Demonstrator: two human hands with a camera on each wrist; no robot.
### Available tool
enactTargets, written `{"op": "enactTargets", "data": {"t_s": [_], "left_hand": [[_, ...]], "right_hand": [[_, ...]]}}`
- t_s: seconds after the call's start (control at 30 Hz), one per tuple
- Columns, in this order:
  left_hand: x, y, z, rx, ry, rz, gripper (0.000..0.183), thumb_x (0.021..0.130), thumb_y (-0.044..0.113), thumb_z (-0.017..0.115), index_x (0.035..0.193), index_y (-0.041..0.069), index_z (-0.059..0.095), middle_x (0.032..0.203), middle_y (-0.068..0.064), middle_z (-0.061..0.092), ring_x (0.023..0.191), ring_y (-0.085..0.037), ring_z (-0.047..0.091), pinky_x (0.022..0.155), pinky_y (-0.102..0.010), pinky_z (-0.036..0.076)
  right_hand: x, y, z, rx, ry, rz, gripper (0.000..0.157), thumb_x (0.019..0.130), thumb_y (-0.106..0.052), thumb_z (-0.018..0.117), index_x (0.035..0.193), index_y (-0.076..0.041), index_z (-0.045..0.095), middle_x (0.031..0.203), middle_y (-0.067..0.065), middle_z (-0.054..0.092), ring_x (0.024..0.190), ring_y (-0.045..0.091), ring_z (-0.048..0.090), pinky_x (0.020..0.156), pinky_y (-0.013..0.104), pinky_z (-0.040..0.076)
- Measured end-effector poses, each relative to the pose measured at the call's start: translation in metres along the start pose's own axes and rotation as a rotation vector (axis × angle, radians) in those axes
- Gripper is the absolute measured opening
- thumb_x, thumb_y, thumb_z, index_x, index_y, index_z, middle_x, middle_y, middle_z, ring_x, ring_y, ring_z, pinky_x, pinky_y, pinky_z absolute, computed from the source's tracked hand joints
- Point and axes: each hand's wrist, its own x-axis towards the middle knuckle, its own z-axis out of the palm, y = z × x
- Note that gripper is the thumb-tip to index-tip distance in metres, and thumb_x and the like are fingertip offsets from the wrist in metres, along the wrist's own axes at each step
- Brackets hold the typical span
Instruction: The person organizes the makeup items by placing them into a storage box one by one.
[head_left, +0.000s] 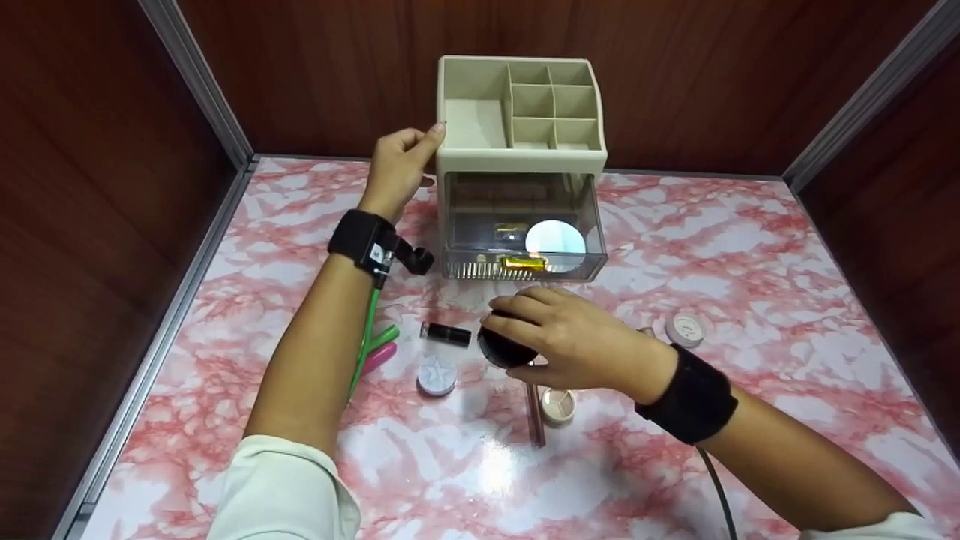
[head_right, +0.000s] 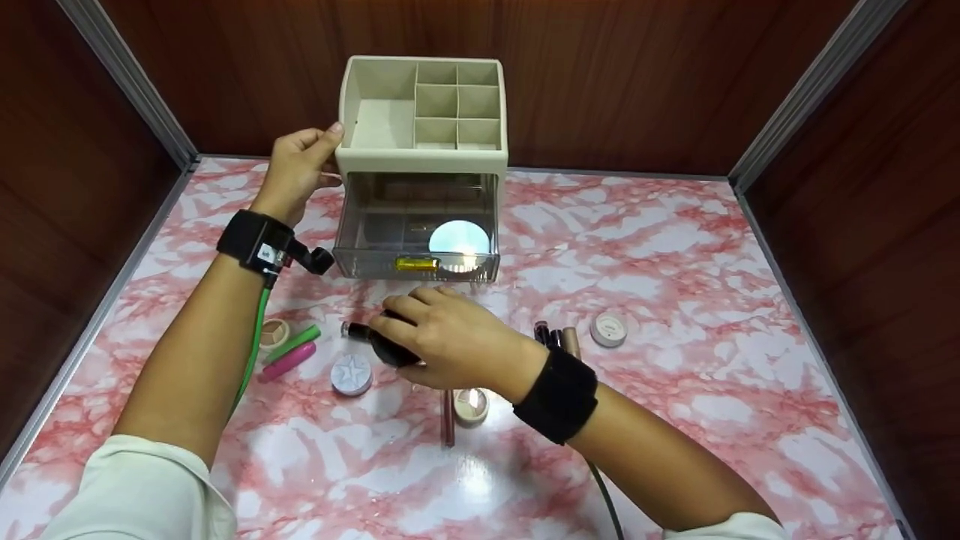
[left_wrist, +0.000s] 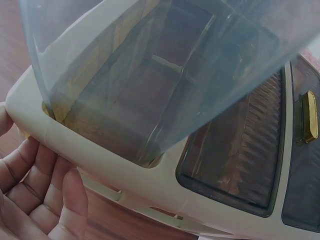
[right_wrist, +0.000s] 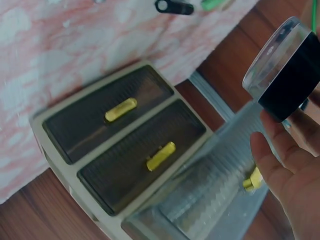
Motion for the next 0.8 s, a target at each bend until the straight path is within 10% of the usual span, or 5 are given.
{"op": "enactTargets", "data": {"t_s": [0.8], "left_hand": [[0.0,-0.002,0.0,0.022,0.0,0.031,0.043,0.076,0.049,0.064,0.074,0.005,0.062,0.073,-0.007,0.053,0.063,-0.013,0.047,0.055,-0.029,0.045]], "right_hand": [[0.021,0.019,-0.049,-0.031,0.144,0.042,0.06,0.076,-0.037,0.064,0.127,-0.01,0.049,0.121,0.01,0.052,0.106,0.025,0.048,0.093,0.035,0.035]]}}
